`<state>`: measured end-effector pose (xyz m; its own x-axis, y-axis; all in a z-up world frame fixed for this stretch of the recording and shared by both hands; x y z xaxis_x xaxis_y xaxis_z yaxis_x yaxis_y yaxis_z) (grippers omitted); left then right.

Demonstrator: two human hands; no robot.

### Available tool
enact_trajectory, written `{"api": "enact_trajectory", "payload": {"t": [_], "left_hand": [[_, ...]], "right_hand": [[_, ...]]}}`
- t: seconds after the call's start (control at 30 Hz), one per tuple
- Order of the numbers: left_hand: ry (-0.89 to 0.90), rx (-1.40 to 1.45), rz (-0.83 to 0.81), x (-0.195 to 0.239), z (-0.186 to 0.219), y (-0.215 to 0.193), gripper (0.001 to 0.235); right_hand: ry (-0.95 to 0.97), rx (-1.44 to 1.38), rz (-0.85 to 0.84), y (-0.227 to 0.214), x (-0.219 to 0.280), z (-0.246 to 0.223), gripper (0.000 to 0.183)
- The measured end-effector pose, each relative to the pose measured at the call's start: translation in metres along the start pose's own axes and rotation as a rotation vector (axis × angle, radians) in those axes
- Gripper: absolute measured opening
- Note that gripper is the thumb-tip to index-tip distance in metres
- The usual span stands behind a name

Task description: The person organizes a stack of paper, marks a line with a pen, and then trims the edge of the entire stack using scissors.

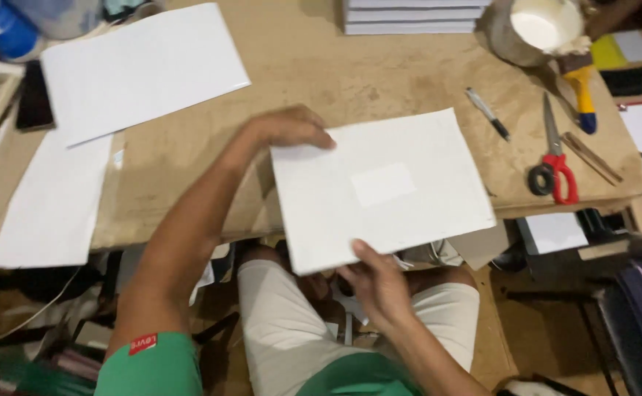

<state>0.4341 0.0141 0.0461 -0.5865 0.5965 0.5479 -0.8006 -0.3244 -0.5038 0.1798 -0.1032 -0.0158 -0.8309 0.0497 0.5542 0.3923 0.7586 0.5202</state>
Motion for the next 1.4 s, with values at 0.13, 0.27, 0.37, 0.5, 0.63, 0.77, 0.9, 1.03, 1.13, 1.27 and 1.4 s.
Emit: {"api": "enact_trajectory", "payload": {"t": [0.13,0.27,0.37,0.5,0.63,0.77,0.9,1.03,1.13,1.27,1.4], "left_hand": [[-0.276,-0.259,-0.039,0.020,0.033,-0.037,0.038],[-0.384,-0.239,-0.010,0.027,0.013,-0.051,0.034],[0.071,-0.643,0.663,0.022,-0.010,-0.087,0.047],[0.454,-0.682,0.895,0.096,0.004,0.012,0.046],[0.383,-0.519,0.793,0.158,0.010,0.095,0.083],[0.337,-0.137,0.704,0.154,-0.034,0.111,0.108],[0.157,-0.115,0.547,0.142,-0.035,0.086,0.102],[0.159,-0.133,0.543,0.139,-0.038,0.082,0.102],[0.116,-0.209,0.542,0.140,-0.033,0.080,0.102],[0.044,-0.016,0.446,0.156,-0.032,0.061,0.099],[0.090,-0.014,0.540,0.166,-0.083,0.004,0.079]], "right_hand": [[0.083,-0.164,-0.060,0.043,-0.022,0.020,0.038],[0.071,-0.010,-0.200,0.035,-0.046,0.034,0.031],[0.073,0.690,-0.484,0.018,-0.023,0.017,0.056],[-0.429,0.978,-0.303,-0.052,0.005,-0.060,0.038],[-1.056,1.549,0.018,-0.046,0.036,-0.157,0.052],[-1.049,1.655,-0.082,-0.045,-0.009,-0.160,0.098],[-1.080,1.461,0.059,-0.034,0.010,-0.144,0.079],[-1.170,1.462,0.067,-0.038,0.015,-0.146,0.078],[-1.168,1.580,0.015,-0.049,0.000,-0.146,0.078],[-0.786,1.638,-0.111,-0.030,-0.005,-0.156,0.083],[-0.548,1.701,-0.053,0.026,-0.007,-0.195,0.057]]}}
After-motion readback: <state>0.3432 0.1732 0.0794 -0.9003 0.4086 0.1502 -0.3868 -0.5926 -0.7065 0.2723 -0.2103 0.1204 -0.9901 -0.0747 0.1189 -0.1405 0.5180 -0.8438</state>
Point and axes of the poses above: each hand's wrist, its own x-axis away from the middle knuckle, its own y-axis out of the palm, z = x × y, the point moved 10 cm from there along -x, towards the middle knuckle, and after that the axes turned 8 degrees about -z, right-handed, at the moved point
